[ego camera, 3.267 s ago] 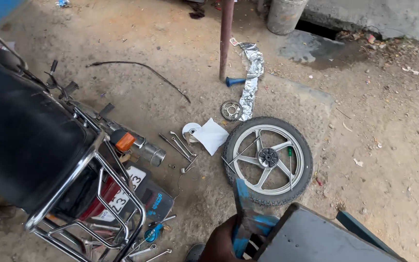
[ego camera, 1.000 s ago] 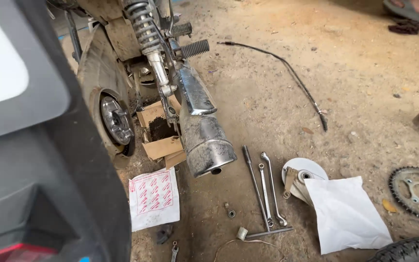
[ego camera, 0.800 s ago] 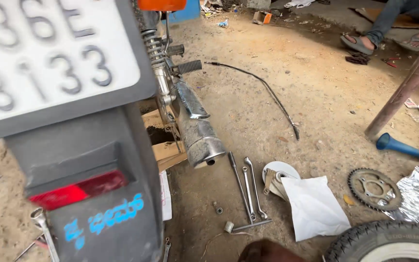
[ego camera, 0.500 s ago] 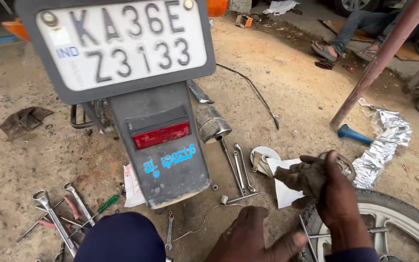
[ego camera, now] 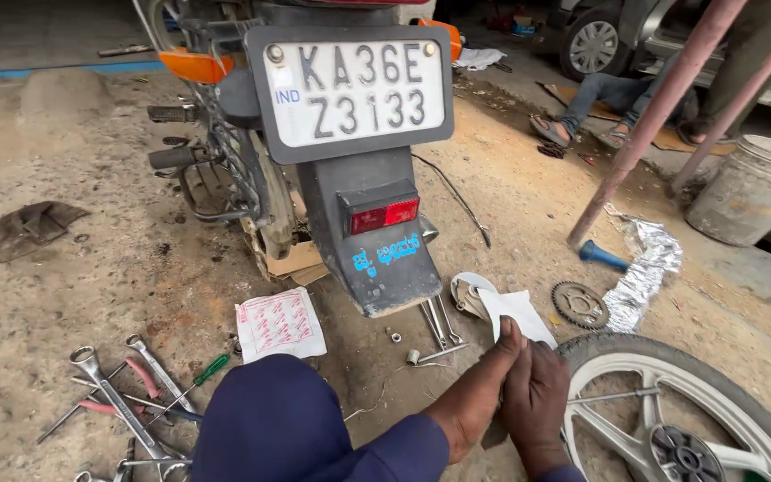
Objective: Repairing motorcycle components using various tools such as wrenches and pliers.
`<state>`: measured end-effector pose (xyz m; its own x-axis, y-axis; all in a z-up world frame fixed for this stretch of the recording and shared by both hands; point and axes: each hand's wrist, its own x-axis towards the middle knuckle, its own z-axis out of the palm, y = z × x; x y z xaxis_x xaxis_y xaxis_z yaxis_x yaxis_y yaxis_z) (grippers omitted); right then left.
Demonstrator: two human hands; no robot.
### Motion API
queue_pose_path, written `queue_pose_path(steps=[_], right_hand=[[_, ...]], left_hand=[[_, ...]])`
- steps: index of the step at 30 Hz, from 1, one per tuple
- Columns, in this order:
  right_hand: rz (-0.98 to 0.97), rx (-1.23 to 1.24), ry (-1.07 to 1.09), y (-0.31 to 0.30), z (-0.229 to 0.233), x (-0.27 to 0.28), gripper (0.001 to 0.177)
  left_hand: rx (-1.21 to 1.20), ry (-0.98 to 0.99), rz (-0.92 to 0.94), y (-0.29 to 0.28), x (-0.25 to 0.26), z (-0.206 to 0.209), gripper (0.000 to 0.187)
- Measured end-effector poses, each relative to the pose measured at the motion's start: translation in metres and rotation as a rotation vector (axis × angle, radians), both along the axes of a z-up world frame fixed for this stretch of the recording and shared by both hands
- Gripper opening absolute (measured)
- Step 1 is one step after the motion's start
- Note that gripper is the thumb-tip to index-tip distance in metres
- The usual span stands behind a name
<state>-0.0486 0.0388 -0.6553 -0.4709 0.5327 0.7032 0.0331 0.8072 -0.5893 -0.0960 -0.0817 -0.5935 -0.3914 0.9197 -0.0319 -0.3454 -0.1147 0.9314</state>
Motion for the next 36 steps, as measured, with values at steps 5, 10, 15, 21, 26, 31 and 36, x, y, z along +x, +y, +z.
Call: queue_pose_path(steps=[5,10,15,21,26,31,36], right_hand=[[-0.358,-0.573,-0.204,-0.005,0.050,0.006,0.059],[-0.048,-0.736,-0.141,-0.033,0.015,-0.027,0.074],[0.315,-0.898,-0.409,-0.099,-0.006,-0.063,0.059],[0.669,-0.554,-0.392,-0.088,-0.038,-0.161,0.040],[0.471,-0.623,-0.427,-0.015,-0.137,-0.349,0.041],[0.345,-0.182,-0.208,-0.032,-0.090,-0.425,0.052],[-0.061,0.162,-0.409,-0.084,-0.036,-0.410,0.042]], left_hand=[[-0.273,0.108,0.046,-0.025,0.008,0.030,0.097],[-0.471,-0.216,0.285,-0.035,-0.032,-0.007,0.087],[-0.542,-0.057,0.774,-0.071,-0.088,-0.029,0.055],[-0.913,0.162,0.982,-0.154,-0.153,-0.008,0.035],[-0.938,0.888,0.670,-0.208,-0.166,0.022,0.037],[-0.934,0.864,0.606,-0.248,-0.182,0.052,0.050],[-0.969,0.734,0.505,-0.259,-0.214,0.042,0.067]])
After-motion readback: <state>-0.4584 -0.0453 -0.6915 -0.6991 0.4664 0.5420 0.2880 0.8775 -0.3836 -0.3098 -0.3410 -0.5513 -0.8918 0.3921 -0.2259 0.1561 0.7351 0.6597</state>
